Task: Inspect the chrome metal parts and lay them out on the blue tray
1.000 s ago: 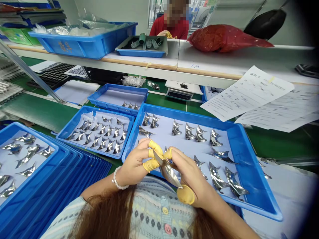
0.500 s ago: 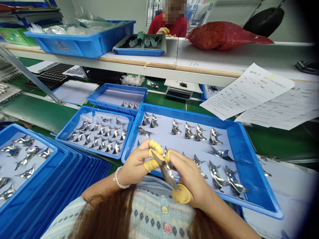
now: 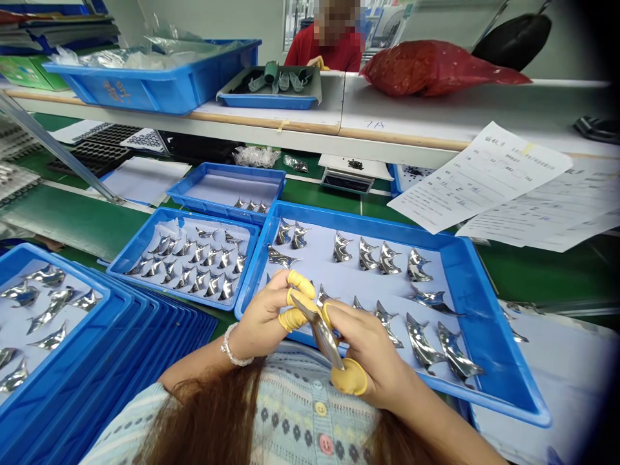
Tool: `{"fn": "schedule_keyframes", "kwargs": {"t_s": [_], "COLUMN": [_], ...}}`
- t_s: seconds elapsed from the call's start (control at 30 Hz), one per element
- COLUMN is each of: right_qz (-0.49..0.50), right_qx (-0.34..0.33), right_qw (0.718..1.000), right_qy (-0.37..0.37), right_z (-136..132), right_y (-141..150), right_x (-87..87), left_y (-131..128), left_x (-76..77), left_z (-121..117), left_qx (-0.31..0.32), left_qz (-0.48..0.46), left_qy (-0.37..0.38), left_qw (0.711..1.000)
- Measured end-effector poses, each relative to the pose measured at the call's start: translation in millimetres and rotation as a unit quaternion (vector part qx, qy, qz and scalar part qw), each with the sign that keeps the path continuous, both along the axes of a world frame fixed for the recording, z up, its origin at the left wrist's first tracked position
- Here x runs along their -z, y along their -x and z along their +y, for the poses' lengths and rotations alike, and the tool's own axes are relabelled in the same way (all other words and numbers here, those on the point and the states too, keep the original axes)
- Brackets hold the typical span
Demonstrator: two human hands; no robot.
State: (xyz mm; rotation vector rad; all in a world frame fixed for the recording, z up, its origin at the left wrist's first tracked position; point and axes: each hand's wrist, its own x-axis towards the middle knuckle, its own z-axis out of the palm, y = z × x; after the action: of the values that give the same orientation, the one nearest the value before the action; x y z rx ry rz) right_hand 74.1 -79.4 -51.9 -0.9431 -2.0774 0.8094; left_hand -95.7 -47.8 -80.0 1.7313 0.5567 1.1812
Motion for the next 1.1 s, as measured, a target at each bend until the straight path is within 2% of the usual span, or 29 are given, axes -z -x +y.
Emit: {"fn": "schedule_keyframes", "kwargs": {"t_s": [0.27, 0.53, 0.7, 0.8, 0.87, 0.93, 1.1], "right_qz": [-0.026, -0.005, 0.047, 0.112, 0.168, 0.225, 0.333], "right_qx": [0.023, -0.003, -0.031, -0.003, 0.038, 0.064, 0.085], "right_qw": [0.999, 1.0, 0.998, 0.992, 0.978, 0.953, 0.886], "right_qy": [0.0, 0.026, 0.037, 0.061, 0.116, 0.194, 0.312], "right_z": [0.8, -2.5, -3.2, -1.3, 0.3, 1.9, 7.3], "right_y": [0.3, 0.2, -2.8, -8.3, -12.5, -15.4, -11.6], "right_x": [-2.7, 0.0, -2.9, 1.2, 8.0, 16.0, 23.5], "left_y": [3.1, 4.6, 7.1, 9.6, 11.4, 12.6, 13.0], "left_x": [-1.7, -0.4, -0.1, -2.2, -4.7, -7.7, -12.7], "left_z": [-1.4, -1.7, -0.5, -0.5, -1.2, -2.2, -2.8], "left_qx": [-0.025, -0.034, -0.051, -0.055, -0.042, -0.025, 0.012], "left_qz": [0.027, 0.033, 0.044, 0.059, 0.073, 0.095, 0.134], "left_qy": [-0.032, -0.038, -0.05, -0.073, -0.09, -0.1, -0.111], "left_qw": [0.999, 0.998, 0.996, 0.994, 0.992, 0.99, 0.985]}}
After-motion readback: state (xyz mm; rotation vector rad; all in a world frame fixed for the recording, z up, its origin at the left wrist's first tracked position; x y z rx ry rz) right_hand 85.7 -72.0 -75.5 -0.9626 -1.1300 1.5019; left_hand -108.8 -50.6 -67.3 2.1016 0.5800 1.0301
